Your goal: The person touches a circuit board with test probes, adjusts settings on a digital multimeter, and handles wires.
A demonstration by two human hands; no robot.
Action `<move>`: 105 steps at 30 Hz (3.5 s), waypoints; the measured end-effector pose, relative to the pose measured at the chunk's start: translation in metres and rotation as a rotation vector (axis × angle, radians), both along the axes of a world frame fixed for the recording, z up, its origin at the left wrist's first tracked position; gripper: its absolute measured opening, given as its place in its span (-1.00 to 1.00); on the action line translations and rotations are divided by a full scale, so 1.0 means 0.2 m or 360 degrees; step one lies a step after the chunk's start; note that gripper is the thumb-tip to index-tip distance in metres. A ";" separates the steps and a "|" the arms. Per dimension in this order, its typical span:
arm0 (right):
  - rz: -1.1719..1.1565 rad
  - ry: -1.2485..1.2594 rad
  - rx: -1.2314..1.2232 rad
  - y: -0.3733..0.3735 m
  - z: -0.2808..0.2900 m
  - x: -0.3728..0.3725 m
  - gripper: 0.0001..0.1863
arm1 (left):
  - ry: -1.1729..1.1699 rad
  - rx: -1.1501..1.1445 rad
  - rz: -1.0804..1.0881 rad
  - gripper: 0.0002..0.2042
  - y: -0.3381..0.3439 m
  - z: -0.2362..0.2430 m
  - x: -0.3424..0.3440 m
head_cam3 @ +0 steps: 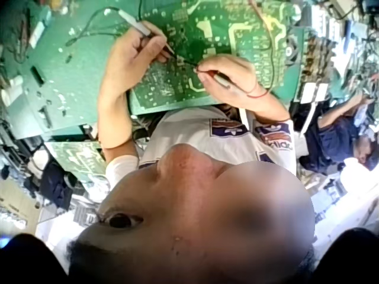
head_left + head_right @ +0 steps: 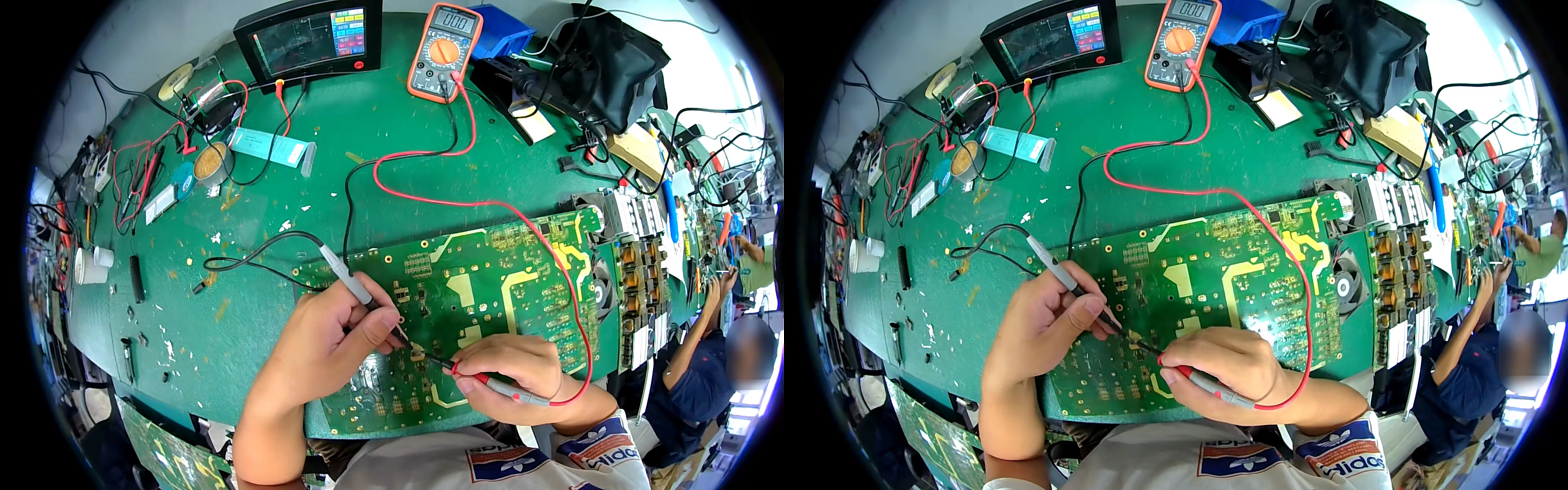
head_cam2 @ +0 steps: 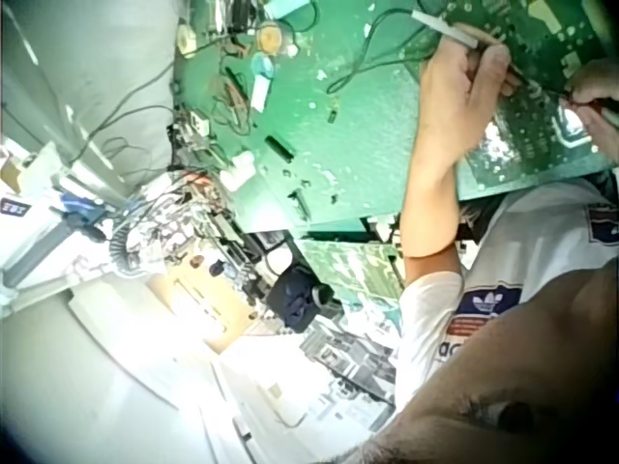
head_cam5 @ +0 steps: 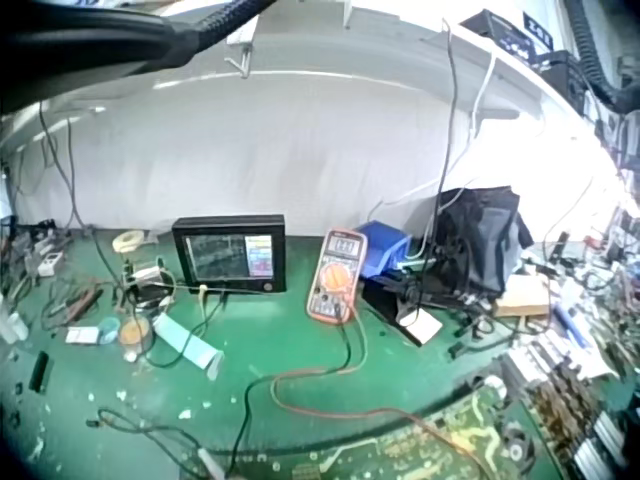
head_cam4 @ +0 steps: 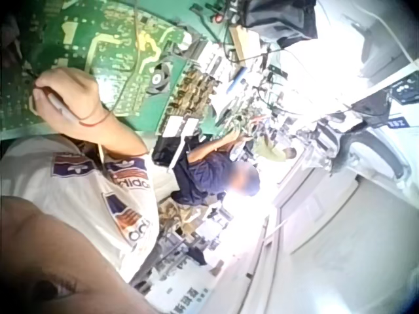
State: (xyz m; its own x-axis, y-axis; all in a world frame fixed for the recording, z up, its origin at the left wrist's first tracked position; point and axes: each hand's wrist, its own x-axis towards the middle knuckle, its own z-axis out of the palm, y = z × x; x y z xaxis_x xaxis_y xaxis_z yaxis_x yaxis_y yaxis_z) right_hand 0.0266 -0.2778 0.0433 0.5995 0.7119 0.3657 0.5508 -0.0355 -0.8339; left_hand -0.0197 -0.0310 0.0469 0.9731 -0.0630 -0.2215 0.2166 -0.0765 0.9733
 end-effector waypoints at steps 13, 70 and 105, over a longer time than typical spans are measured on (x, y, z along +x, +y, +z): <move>0.0047 0.0164 0.0069 -0.04 0.03 0.00 -0.85 | -0.0043 -0.0047 0.0036 -0.90 -0.01 -0.02 0.01; -0.0005 -0.0022 -0.0072 0.03 -0.04 0.00 -0.74 | -0.0064 0.0006 0.0334 -0.80 -0.03 -0.06 0.01; 0.0186 -0.0021 -0.0110 0.02 -0.05 0.05 -0.76 | -0.0313 0.0148 0.0732 -0.77 -0.14 -0.10 0.01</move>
State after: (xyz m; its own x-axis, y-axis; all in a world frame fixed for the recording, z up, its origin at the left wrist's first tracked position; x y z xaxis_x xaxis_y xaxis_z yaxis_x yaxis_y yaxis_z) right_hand 0.0360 -0.2728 0.0325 0.5064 0.8004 0.3208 0.5656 -0.0275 -0.8242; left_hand -0.0174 -0.0599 0.0278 0.9193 0.3933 -0.0158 0.0617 -0.1043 0.9926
